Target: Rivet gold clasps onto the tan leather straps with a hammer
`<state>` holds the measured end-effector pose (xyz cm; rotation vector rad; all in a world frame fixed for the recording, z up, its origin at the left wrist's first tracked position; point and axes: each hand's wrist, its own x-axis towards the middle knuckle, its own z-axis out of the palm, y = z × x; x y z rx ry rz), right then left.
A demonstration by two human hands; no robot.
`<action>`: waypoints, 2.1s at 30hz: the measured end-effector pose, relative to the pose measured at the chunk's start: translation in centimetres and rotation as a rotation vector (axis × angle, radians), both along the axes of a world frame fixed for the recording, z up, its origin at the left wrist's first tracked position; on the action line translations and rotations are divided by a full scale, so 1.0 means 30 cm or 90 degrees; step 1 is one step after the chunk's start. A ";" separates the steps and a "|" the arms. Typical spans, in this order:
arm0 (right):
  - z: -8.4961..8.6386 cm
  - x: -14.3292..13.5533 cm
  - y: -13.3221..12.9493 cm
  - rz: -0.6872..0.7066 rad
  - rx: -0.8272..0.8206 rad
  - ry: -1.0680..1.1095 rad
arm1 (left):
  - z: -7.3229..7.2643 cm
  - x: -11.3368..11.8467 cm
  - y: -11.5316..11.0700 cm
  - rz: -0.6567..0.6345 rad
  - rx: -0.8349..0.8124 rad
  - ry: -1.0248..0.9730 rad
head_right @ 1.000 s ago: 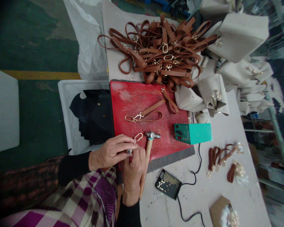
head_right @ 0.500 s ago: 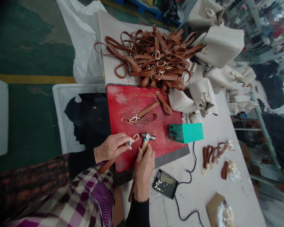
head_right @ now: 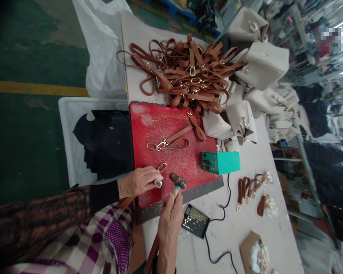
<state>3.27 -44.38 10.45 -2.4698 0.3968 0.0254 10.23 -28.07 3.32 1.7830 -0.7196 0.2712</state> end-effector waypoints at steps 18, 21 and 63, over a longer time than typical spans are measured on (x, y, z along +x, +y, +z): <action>0.264 -0.117 0.118 -0.007 -0.249 -0.118 | -0.018 0.005 -0.009 -0.009 -0.018 0.005; 0.265 -0.117 0.125 -0.028 -0.227 -0.117 | -0.022 0.005 -0.008 -0.010 -0.018 0.004; 0.256 0.017 0.055 0.015 -0.133 0.019 | -0.020 0.009 -0.010 -0.056 -0.112 0.086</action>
